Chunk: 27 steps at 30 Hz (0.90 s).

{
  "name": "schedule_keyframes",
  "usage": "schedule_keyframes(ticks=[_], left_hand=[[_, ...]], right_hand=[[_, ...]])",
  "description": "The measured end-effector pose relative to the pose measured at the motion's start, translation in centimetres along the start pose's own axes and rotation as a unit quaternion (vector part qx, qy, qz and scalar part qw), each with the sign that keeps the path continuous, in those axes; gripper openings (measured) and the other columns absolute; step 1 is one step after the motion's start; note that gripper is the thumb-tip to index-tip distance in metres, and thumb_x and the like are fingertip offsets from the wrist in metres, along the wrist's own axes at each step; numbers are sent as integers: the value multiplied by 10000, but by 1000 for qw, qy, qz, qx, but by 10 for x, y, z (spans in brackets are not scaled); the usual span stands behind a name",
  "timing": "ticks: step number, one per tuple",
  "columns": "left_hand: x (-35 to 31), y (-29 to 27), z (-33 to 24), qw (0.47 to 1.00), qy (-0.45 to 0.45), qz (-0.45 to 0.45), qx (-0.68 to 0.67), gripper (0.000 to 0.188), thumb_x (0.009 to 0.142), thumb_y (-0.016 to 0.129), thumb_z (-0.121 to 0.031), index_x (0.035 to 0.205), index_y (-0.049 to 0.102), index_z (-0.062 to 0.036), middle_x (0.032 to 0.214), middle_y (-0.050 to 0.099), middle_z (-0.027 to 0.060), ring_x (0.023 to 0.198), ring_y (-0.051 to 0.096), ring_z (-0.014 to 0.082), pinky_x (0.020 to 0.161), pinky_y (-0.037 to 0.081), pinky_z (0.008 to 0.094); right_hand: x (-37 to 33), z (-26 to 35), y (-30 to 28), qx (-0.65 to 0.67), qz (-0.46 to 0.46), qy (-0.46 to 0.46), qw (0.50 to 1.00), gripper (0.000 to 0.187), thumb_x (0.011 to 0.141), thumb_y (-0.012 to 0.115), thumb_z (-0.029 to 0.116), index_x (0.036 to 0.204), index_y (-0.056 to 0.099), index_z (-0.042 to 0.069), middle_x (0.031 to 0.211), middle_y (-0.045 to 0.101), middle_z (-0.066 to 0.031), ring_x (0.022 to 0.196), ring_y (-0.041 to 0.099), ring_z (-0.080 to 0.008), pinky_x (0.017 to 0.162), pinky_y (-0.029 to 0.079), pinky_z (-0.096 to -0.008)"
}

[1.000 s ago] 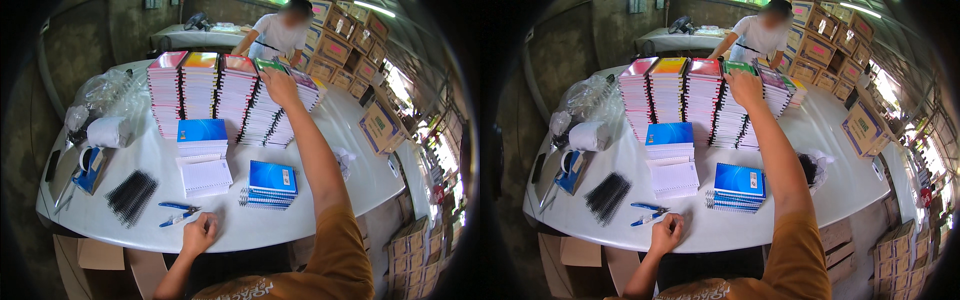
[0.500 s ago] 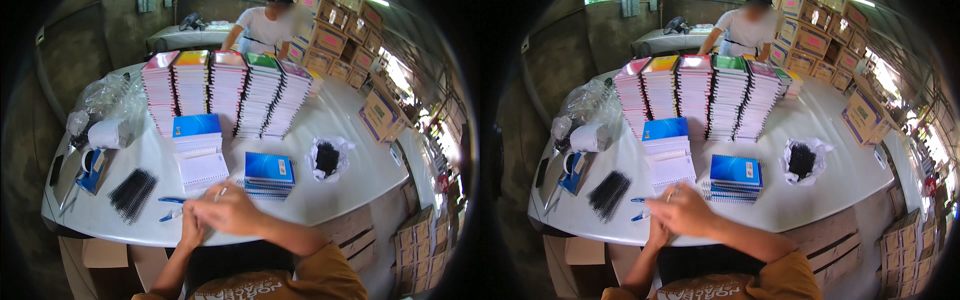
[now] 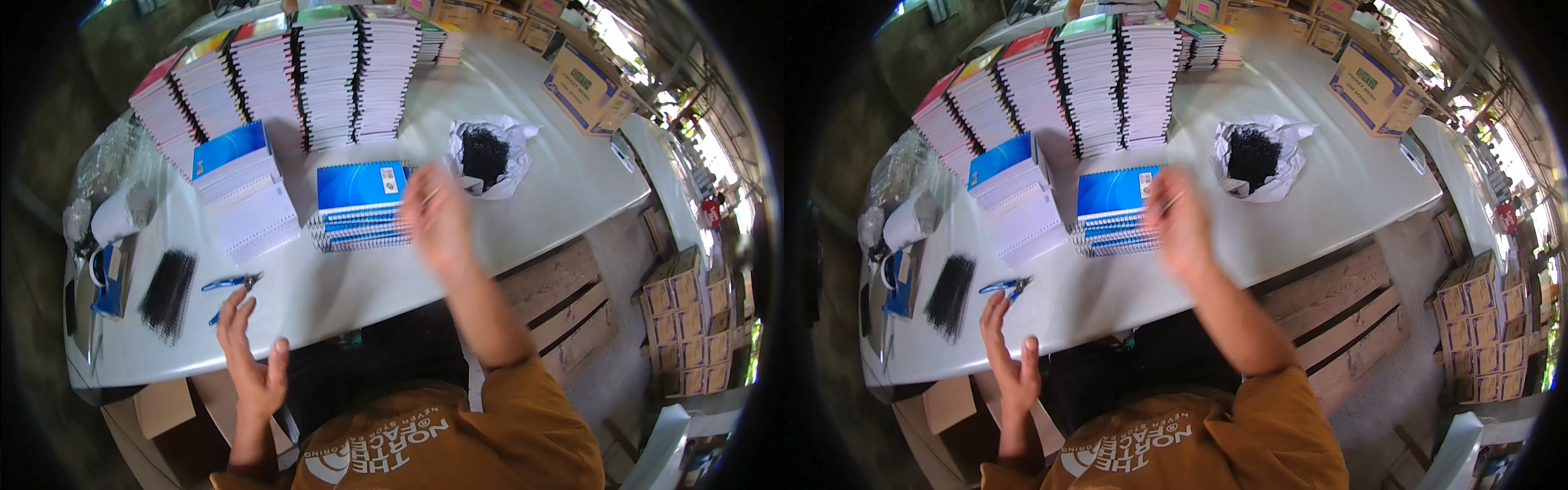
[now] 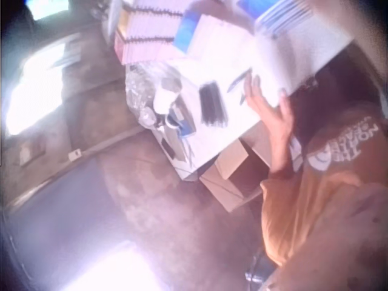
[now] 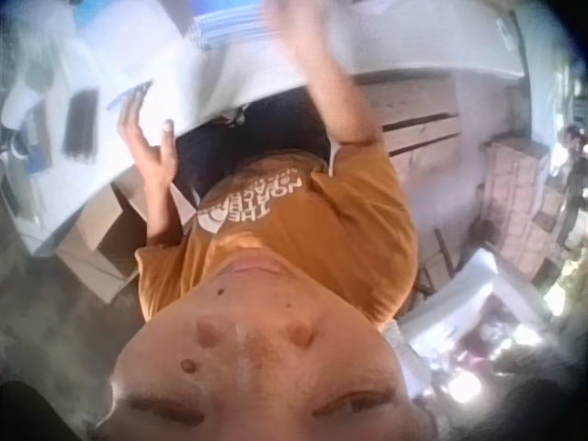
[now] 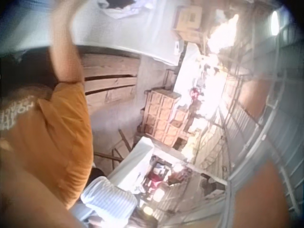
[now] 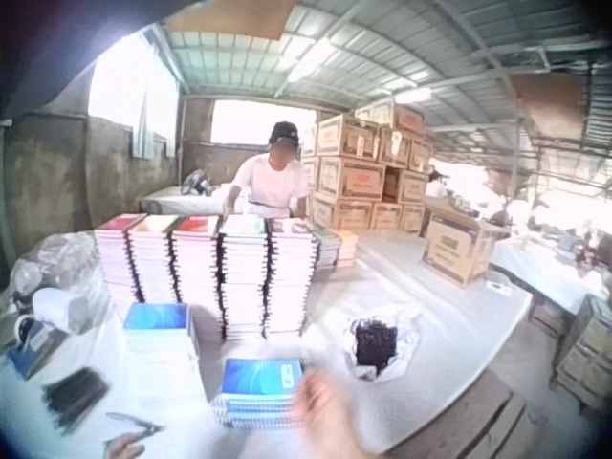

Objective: The person assembles spiral notebooks by inserting a spiral binding wire into the punched holes of stacks of paper and covers, then using pliers to crimp the ends of the wire.

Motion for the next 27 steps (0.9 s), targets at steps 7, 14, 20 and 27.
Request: schedule_keyframes(ticks=[7,14,20,27], left_hand=[[39,-6,12,997,19,-40,58,462,806,624,-34,1243,476,-6,1257,486,192,1200,441,347,1013,332,392],[115,8,13,993,57,16,101,309,817,634,-58,1122,585,-48,1096,613,140,991,585,317,844,464,367],[118,64,69,967,63,135,207,353,823,629,-138,1155,570,-31,1182,579,161,1089,545,331,904,446,403],[143,48,84,973,57,22,221,321,816,629,-146,1127,591,-75,1130,600,131,1042,551,311,903,425,396]], right_hand=[[54,153,-124,-516,-237,-344,748,527,929,433,438,1227,514,12,1190,554,-153,1052,524,-239,908,394,-356],[-47,51,23,-521,-26,-387,760,348,862,574,102,1196,541,8,1228,544,-162,1197,450,-294,1018,313,-382],[-80,-11,20,-453,78,-268,846,202,837,574,8,1035,615,9,995,655,-111,945,598,-217,880,417,-336],[-76,-76,-10,-471,120,-168,858,188,836,579,1,1008,641,48,878,691,-82,809,635,-202,749,453,-308]])
Point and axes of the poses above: each hand's wrist, its own x-axis towards the middle knuckle, its own y-axis out of the palm, z = x × y, the point moved 10 cm from there along x, towards the middle knuckle
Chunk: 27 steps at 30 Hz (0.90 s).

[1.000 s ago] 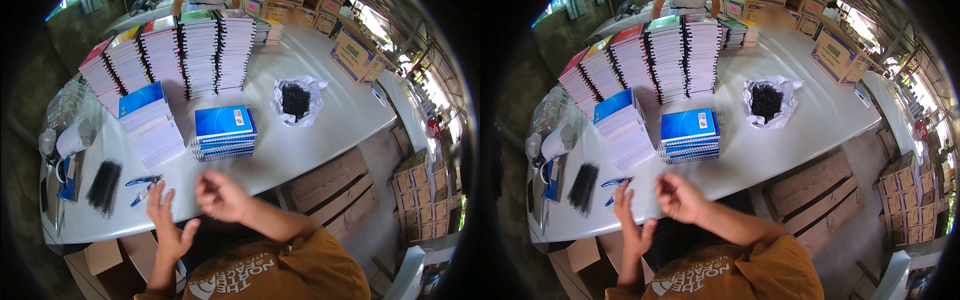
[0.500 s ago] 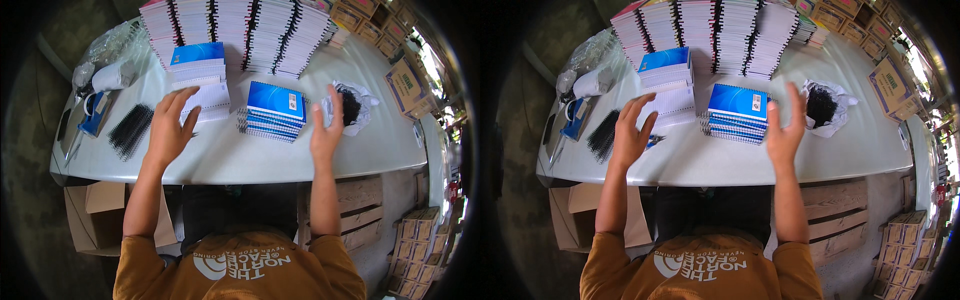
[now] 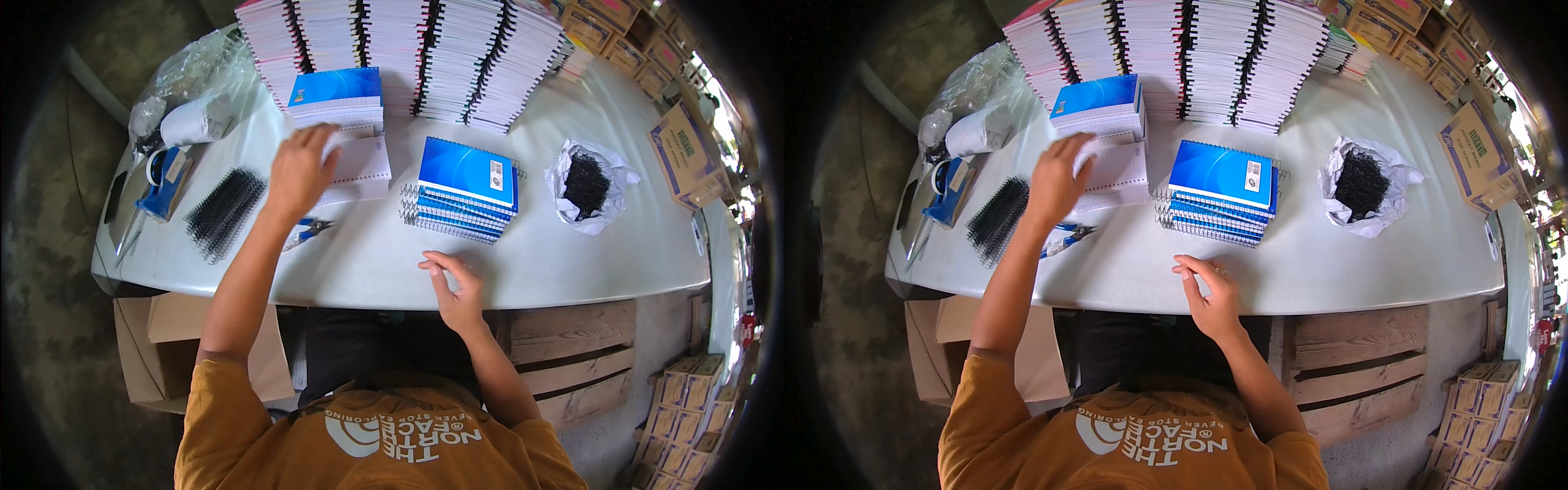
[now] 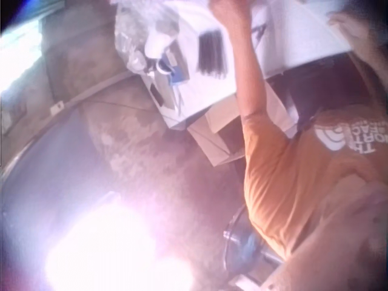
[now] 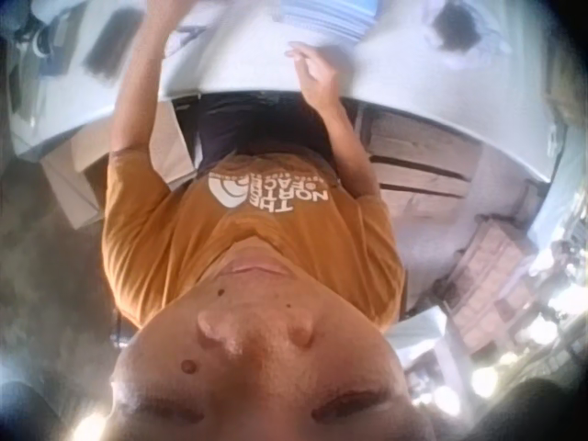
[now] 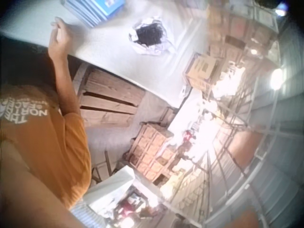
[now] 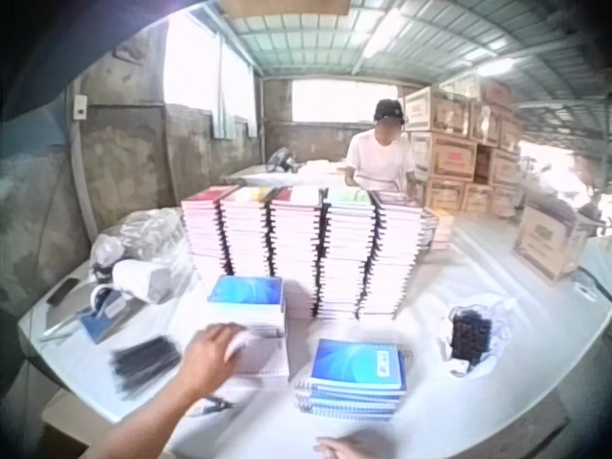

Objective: The person assembles spiral notebooks by inserting a spiral binding wire into the punched holes of stacks of paper and covers, then using pliers to crimp the ends of the wire.

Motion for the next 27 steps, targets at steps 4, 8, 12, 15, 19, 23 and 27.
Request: schedule_keyframes(ticks=[4,8,12,15,19,23,27], left_hand=[[16,-28,23,991,-28,-112,71,236,809,636,-143,1042,630,-103,1058,621,89,975,568,283,853,437,393],[35,-40,8,981,64,-158,91,281,808,645,-182,1074,625,-92,1128,606,87,1046,551,280,869,433,403],[62,-10,12,993,82,-21,85,310,800,648,-220,1079,637,-85,1069,638,113,947,604,285,804,467,400],[84,-7,18,993,40,80,79,263,785,659,-238,1008,687,-101,843,681,127,766,648,285,723,502,378],[102,0,36,980,-2,196,-38,316,735,728,-173,1030,690,-65,919,693,134,767,653,205,738,496,292],[109,5,41,967,-20,233,-99,348,710,746,-150,1035,685,-43,940,695,123,817,649,201,786,489,285],[110,10,48,961,-27,249,-120,364,701,748,-179,1040,688,-62,967,691,122,862,650,228,827,482,289]], right_hand=[[1,15,18,-202,16,-82,976,193,785,621,37,971,647,85,760,655,-52,768,607,-220,684,458,-343],[0,16,18,-211,1,-95,973,204,757,633,41,952,653,99,753,647,-40,771,605,-209,675,455,-344],[1,17,18,-219,4,-94,971,204,754,632,37,946,656,103,769,653,-40,783,608,-211,688,458,-340],[-1,16,17,-213,3,-89,973,208,754,631,36,949,657,104,776,656,-39,791,608,-213,696,460,-341],[0,15,16,-200,2,-87,976,210,757,630,38,952,657,109,782,656,-37,796,605,-218,701,459,-344],[0,15,16,-203,9,-77,976,197,764,627,46,949,654,109,784,653,-42,794,602,-229,701,458,-350],[0,13,16,-192,9,-73,979,175,771,625,57,939,652,101,788,652,-47,789,600,-240,706,457,-359]])
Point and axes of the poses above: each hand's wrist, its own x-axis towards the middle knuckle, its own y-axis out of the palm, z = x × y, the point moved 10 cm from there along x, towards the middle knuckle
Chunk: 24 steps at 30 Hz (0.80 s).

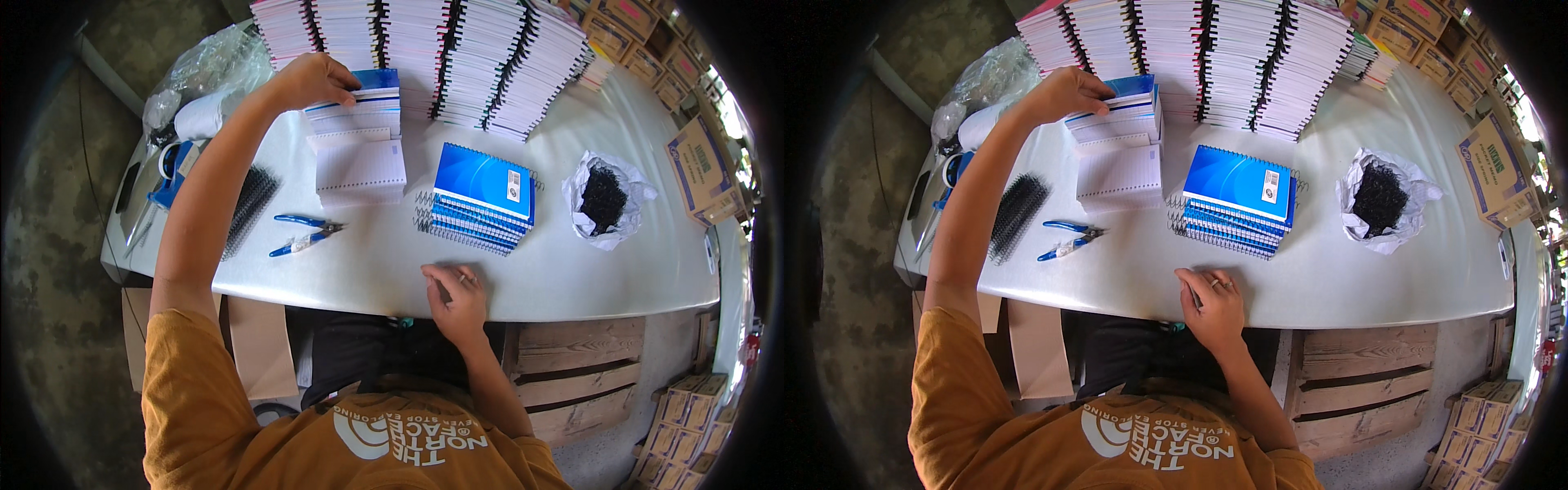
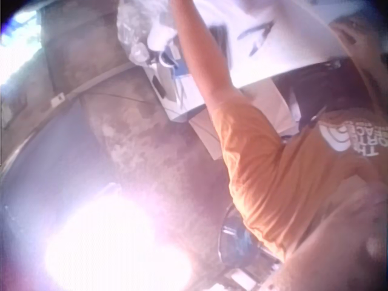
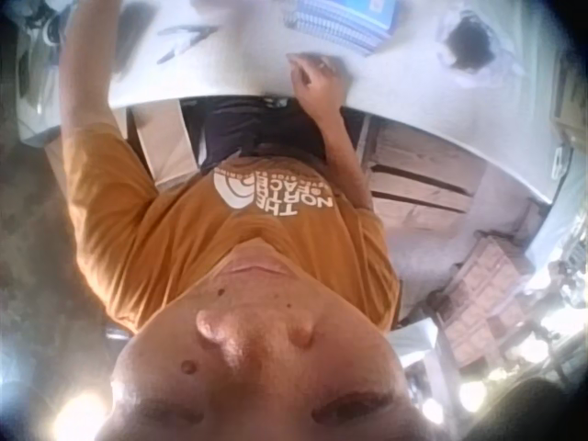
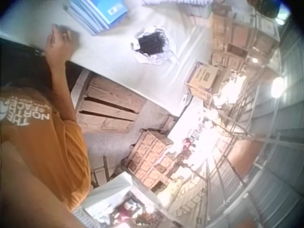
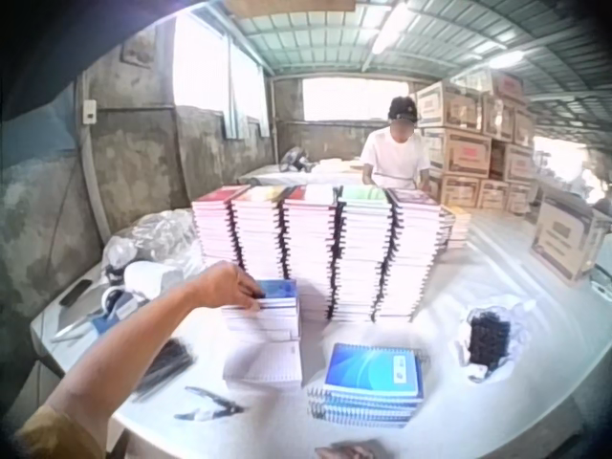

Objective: The person assembles spiral notebooks by inserting a spiral binding wire into the punched holes of stacks of paper and covers, then using pliers to crimp the ends of the wire.

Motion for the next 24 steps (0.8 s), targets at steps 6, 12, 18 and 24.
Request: schedule_keyframes(ticks=[6,12,18,24], left_hand=[[-1,-5,16,1000,-22,-22,-6,343,758,704,-194,1073,668,-63,949,689,125,839,649,242,768,499,322],[-116,-41,-115,868,210,-388,228,200,798,602,-103,993,628,-71,887,653,109,749,617,282,653,480,368],[-221,79,-153,936,276,-173,132,326,808,624,-248,1089,605,-83,1021,627,92,909,584,246,813,441,352],[-233,43,138,888,-286,-230,276,489,871,555,-423,1194,533,-56,1135,558,171,1069,502,350,886,405,434]], right_hand=[[4,-4,4,59,33,41,997,165,801,609,80,959,654,96,853,668,-55,851,609,-263,765,459,-354],[-4,-14,13,729,54,329,598,442,927,531,269,1265,471,-9,1232,552,-156,1120,552,-252,944,432,-399],[11,0,13,554,75,312,768,352,843,651,125,1168,568,16,1098,609,-76,1007,565,-149,894,444,-297],[27,14,36,348,176,59,919,237,860,598,31,1093,607,-11,1118,637,-130,1024,587,-164,904,439,-290]])
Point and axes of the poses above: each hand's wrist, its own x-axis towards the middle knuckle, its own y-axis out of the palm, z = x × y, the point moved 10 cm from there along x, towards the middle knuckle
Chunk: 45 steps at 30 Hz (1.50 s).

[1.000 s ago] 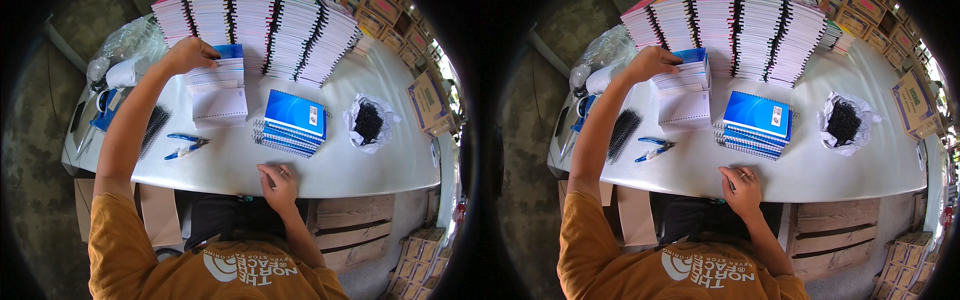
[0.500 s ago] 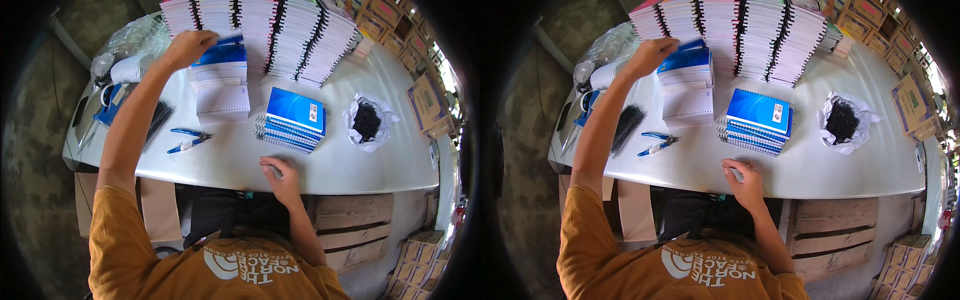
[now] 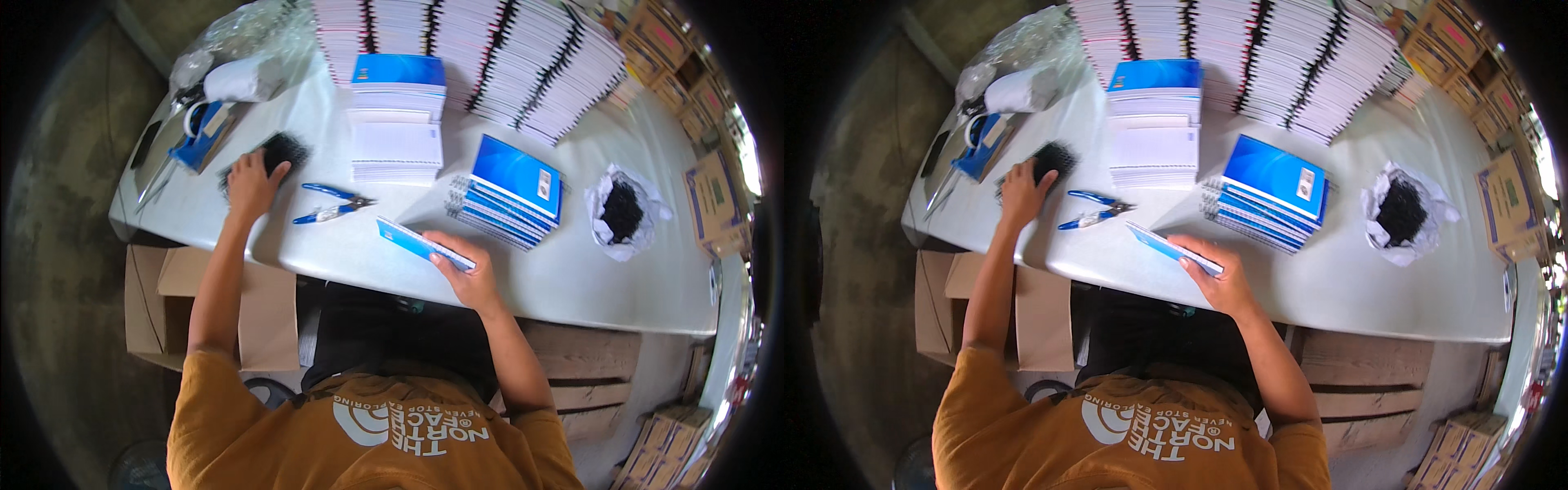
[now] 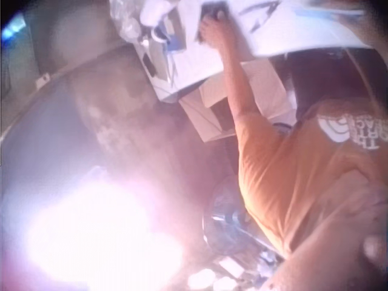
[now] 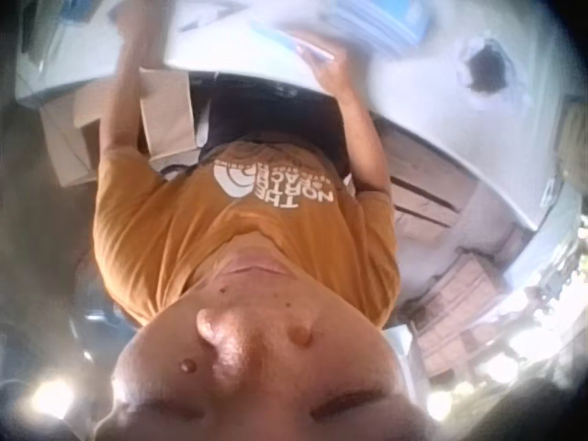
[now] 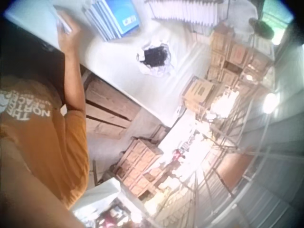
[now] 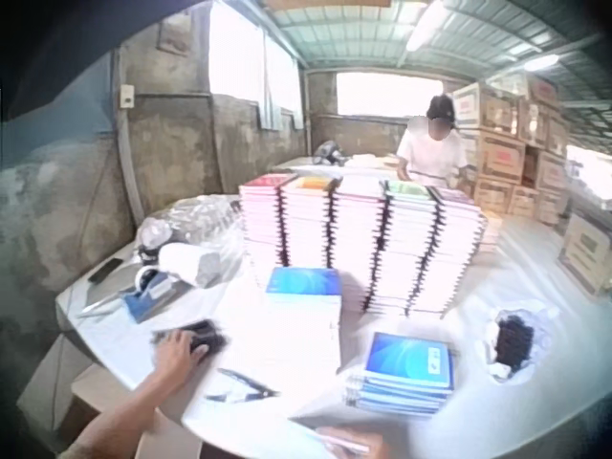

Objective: The person assembles spiral notebooks by inserting a spiral binding wire into the punched holes of stacks of paper and covers, then using pliers to crimp the ends of the wire.

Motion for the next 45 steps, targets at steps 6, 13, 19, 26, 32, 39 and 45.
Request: schedule_keyframes(ticks=[6,13,19,26,32,39,45], left_hand=[[5,-18,-13,992,71,-86,-62,274,893,550,-312,933,564,-42,876,610,136,795,609,315,687,489,401],[0,-6,-27,992,94,-69,-43,261,877,570,-323,914,561,-65,866,606,114,815,597,314,687,481,412],[18,-52,-25,975,89,-170,-109,229,880,567,-300,896,561,-71,832,616,118,799,593,311,671,468,421],[-27,-39,-111,875,92,184,-439,364,961,447,-341,968,559,5,842,592,213,781,574,351,721,447,378],[-64,-29,-151,848,131,267,-438,396,975,442,-340,862,583,12,668,487,59,648,448,143,637,407,283],[-64,-19,-162,829,93,319,-449,401,951,475,-381,877,608,-10,629,558,111,577,505,197,592,426,317],[-55,-30,-170,768,94,377,-509,281,942,521,-292,862,564,-26,730,525,43,696,475,89,650,398,242]], right_hand=[[10,-11,2,67,13,-20,997,282,853,600,23,1131,588,-24,1083,648,-126,1005,598,-177,892,442,-279],[7,-19,-2,4,-21,7,1000,269,850,626,49,1110,621,-20,1042,660,-111,945,602,-137,849,459,-258],[8,-15,-2,-1,-34,-2,999,256,852,623,39,1103,634,-12,1043,667,-103,927,606,-127,827,463,-243],[6,-21,-7,10,-72,24,997,262,854,616,39,1110,621,-19,1057,663,-96,957,599,-124,855,457,-252],[7,-22,-8,16,-73,23,997,269,849,617,31,1114,621,-14,1057,662,-101,953,600,-127,855,460,-258],[6,-24,-7,16,-60,16,998,262,845,607,9,1106,630,-10,1042,671,-97,917,609,-118,824,474,-254],[5,-22,-5,-1,-42,15,999,271,847,600,10,1115,638,21,1037,678,-87,880,613,-105,793,482,-244]])
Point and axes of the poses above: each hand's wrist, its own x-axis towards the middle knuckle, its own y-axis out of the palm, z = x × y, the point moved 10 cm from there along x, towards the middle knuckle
